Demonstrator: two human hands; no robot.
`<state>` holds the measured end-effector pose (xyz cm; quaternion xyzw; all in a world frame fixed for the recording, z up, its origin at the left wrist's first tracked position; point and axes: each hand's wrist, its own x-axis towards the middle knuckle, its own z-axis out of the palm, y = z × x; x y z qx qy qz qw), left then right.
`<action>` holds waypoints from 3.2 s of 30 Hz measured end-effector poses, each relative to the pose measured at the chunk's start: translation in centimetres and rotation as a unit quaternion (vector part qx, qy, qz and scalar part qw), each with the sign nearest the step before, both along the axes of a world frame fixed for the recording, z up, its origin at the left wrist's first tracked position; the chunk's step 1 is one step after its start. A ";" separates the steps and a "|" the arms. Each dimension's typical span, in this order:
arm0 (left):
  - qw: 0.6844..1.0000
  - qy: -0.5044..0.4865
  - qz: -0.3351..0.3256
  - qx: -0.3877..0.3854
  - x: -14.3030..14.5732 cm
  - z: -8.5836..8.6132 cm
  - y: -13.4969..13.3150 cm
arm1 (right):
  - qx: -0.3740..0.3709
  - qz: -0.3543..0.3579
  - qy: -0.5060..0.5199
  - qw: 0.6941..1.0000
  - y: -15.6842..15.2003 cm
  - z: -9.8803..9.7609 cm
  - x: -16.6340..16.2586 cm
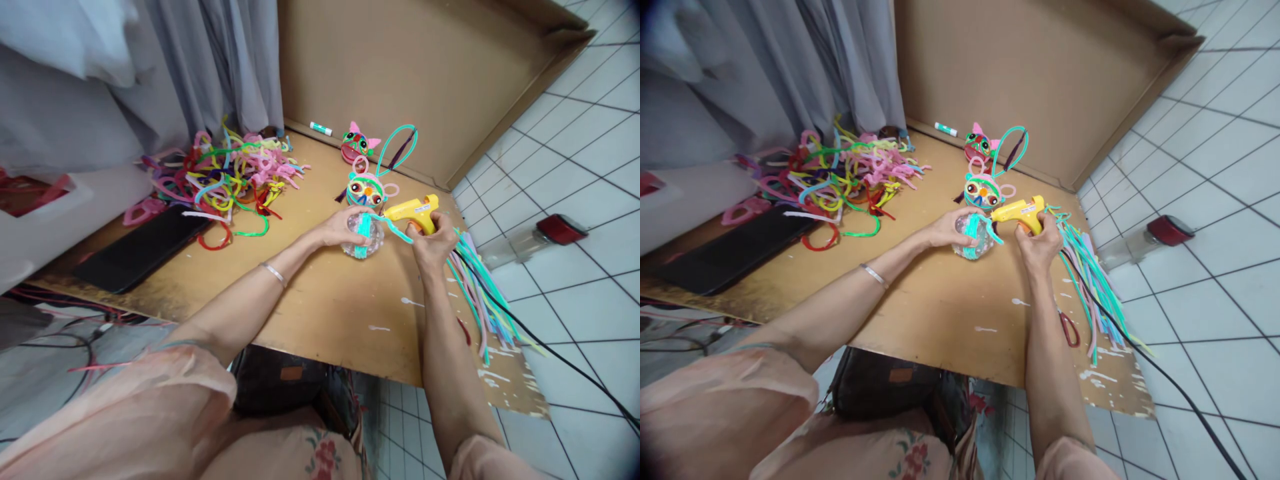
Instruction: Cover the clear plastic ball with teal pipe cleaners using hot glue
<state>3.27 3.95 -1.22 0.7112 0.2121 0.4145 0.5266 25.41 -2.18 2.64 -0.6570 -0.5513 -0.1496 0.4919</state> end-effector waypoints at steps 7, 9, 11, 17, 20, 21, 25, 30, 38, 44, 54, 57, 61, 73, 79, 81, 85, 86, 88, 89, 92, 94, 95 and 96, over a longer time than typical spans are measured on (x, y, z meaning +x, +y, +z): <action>1.000 0.003 0.004 0.009 0.0 -0.1 0.1 | -0.002 0.017 -0.001 1.000 0.1 -0.2 0.1; 1.000 0.003 -0.001 0.010 0.0 -0.1 0.0 | -0.008 0.028 -0.001 1.000 0.1 -0.3 0.2; 1.000 -0.001 -0.004 0.007 0.0 -0.1 0.0 | -0.014 0.033 -0.002 0.999 0.1 -0.3 0.3; 1.000 0.001 0.002 0.016 0.1 -0.3 0.2 | -0.008 0.021 0.005 1.000 0.1 -0.2 0.3; 1.000 -0.001 0.006 0.018 0.1 -0.4 0.3 | -0.006 0.009 0.009 1.000 0.1 -0.2 0.1; 1.000 -0.001 0.005 0.016 0.1 -0.4 0.3 | -0.007 0.007 0.007 1.000 0.1 -0.2 0.1; 1.000 0.002 -0.003 0.005 0.0 -0.1 0.0 | -0.012 0.016 0.002 1.000 0.0 -0.1 0.0; 1.000 0.003 0.002 0.005 0.0 0.2 -0.1 | -0.016 0.024 0.006 1.000 -0.1 0.1 0.0; 1.000 0.002 -0.004 0.003 0.1 -0.1 0.2 | -0.024 0.016 -0.017 0.999 -0.1 -0.1 0.4; 1.000 0.002 0.004 0.006 0.0 -0.1 0.1 | -0.026 0.000 -0.015 1.000 -0.3 0.3 0.1; 1.000 0.001 0.001 0.001 0.1 -0.1 0.1 | -0.030 -0.020 -0.002 0.999 -0.1 0.2 -0.2; 1.000 -0.001 0.006 -0.002 0.1 -0.1 0.0 | -0.050 -0.019 0.037 0.998 0.6 -0.2 0.4; 1.000 0.001 0.013 -0.006 -0.1 -0.2 0.1 | -0.116 -0.070 0.087 0.987 1.2 -1.2 1.8; 0.998 0.023 0.059 0.026 -0.1 -0.3 -0.2 | -0.284 -0.200 -0.005 0.938 0.5 -4.3 2.2; 0.996 0.019 0.086 0.018 -0.3 -0.7 0.3 | -0.312 -0.204 -0.061 0.926 -0.2 -4.0 1.2; 0.996 0.014 0.090 0.010 -0.4 -0.8 0.4 | -0.291 -0.198 -0.114 0.929 -0.4 -3.7 1.1; 0.994 0.028 0.098 0.029 -0.4 -0.8 0.3 | -0.177 -0.073 -0.184 0.964 -0.5 -3.3 0.2; 0.994 0.034 0.099 0.036 -0.3 -0.8 0.3 | -0.146 -0.023 -0.192 0.970 -0.5 -3.2 -0.3; 0.992 0.039 0.106 0.052 -0.3 -0.7 0.2 | -0.094 0.066 -0.199 0.973 -0.7 -3.0 -1.6; 0.991 0.042 0.109 0.066 -0.2 -0.7 0.2 | -0.073 0.099 -0.200 0.972 -0.9 -2.9 -2.4; 0.984 0.057 0.114 0.127 0.0 -0.7 0.1 | -0.020 0.158 -0.185 0.970 -1.5 -2.3 -4.7; 0.978 0.068 0.111 0.163 0.1 -0.7 0.0 | 0.013 0.174 -0.165 0.971 -2.0 -1.8 -5.6; 0.976 0.072 0.111 0.174 0.2 -0.6 0.0 | 0.024 0.175 -0.153 0.972 -2.2 -1.5 -5.9; 0.974 0.076 0.112 0.180 0.2 -0.6 -0.1 | 0.031 0.171 -0.141 0.975 -2.3 -1.3 -6.0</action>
